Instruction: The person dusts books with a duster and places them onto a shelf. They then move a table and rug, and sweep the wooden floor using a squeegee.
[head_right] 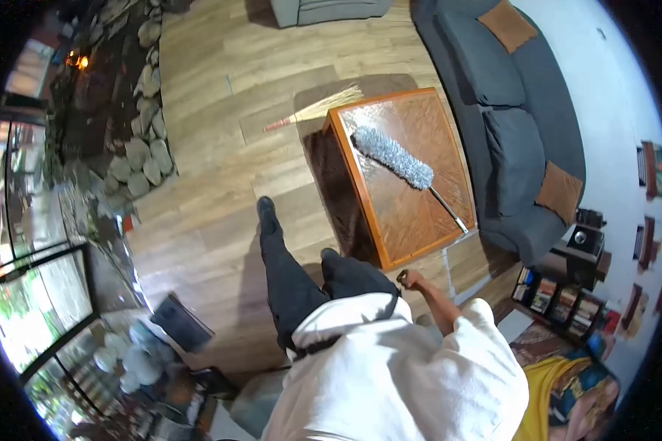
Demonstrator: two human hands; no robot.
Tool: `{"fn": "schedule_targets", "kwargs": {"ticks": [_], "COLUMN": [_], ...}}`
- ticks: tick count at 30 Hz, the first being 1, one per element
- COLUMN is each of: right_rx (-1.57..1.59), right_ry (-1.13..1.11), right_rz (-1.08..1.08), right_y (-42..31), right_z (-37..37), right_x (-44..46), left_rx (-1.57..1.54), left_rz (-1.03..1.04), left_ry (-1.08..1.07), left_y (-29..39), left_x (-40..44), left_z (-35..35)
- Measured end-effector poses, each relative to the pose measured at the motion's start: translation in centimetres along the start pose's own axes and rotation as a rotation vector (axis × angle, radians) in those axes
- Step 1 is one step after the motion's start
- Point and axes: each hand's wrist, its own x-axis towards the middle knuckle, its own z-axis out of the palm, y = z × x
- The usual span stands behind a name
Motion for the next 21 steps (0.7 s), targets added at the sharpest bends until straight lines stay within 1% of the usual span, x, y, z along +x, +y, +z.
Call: {"fn": "schedule_targets", "kwargs": {"ticks": [2, 3, 5, 6, 8, 9, 10, 11, 12, 13, 14, 15, 16, 17, 18, 20, 21], "right_rx": [0.321, 0.355, 0.651, 0.687, 0.636, 0.727, 0.766, 0.698, 0.628, 0.659, 0.695, 0.713, 0.734, 0.874, 0.938, 1.051, 1.101], "right_ry": [0.192, 0.202, 0.275, 0.289, 0.338, 0.280, 0.288, 0.266, 0.240, 0.190, 0.196, 0.148, 0.104, 0.180, 0.222, 0.257, 0.252], "right_rz": [0.126, 0.128, 0.251, 0.250, 0.245, 0.162, 0.171, 0.202, 0.232, 0.270, 0.278, 0.295, 0.306, 0.293, 0.368, 0.438, 0.443], "right_y": [-9.2, -11.5, -16.4, -19.2, -24.3, -25.9, -27.4, -29.7, -31.7, -33.5, -35.1, -36.6, -38.0, -39.0, -40.6, -42.5, -44.4], "right_z": [-2.7, -2.6, -3.9, -4.4, -4.8, -4.5, -4.0, -3.9, -3.6, -3.7, -3.8, -3.7, -3.7, -2.7, -2.8, -1.6, -1.6], "right_x": [-3.0, -3.1, -2.5, -2.8, -4.0, -3.8, -3.5, -3.6, -3.5, -3.2, -3.1, -2.7, -1.7, -0.8, 0.1, 3.0, 3.9], "left_rx": [0.060, 0.082, 0.134, 0.161, 0.228, 0.257, 0.270, 0.279, 0.282, 0.272, 0.749, 0.908, 0.895, 0.861, 0.190, 0.391, 0.422], "left_rz": [0.017, 0.029, 0.051, 0.065, 0.102, 0.127, 0.160, 0.204, 0.251, 0.329, 0.373, 0.945, 0.611, 0.984, 1.025, 0.901, 0.910], "left_ry": [-0.009, -0.004, 0.005, 0.015, 0.042, 0.057, 0.083, 0.117, 0.174, 0.279, 0.409, 0.818, 0.324, 0.346, 0.008, -0.053, -0.136], "left_y": [5.1, 7.9, 14.3, 17.9, 26.0, 30.9, 36.5, 42.7, 49.4, 56.5, 64.5, 71.0, 83.6, 90.0, 95.9, 107.3, 111.0], "left_x": [0.7, 1.4, 3.7, 5.3, 8.9, 11.1, 13.7, 16.8, 20.1, 23.9, 29.1, 28.6, 21.1, 22.0, 23.3, 15.6, 15.6], "left_z": [-6.1, -9.3, -15.1, -18.4, -24.6, -27.7, -30.9, -33.9, -36.6, -38.8, -40.9, -38.3, -34.3, -32.4, -28.9, -20.8, -17.8]}}
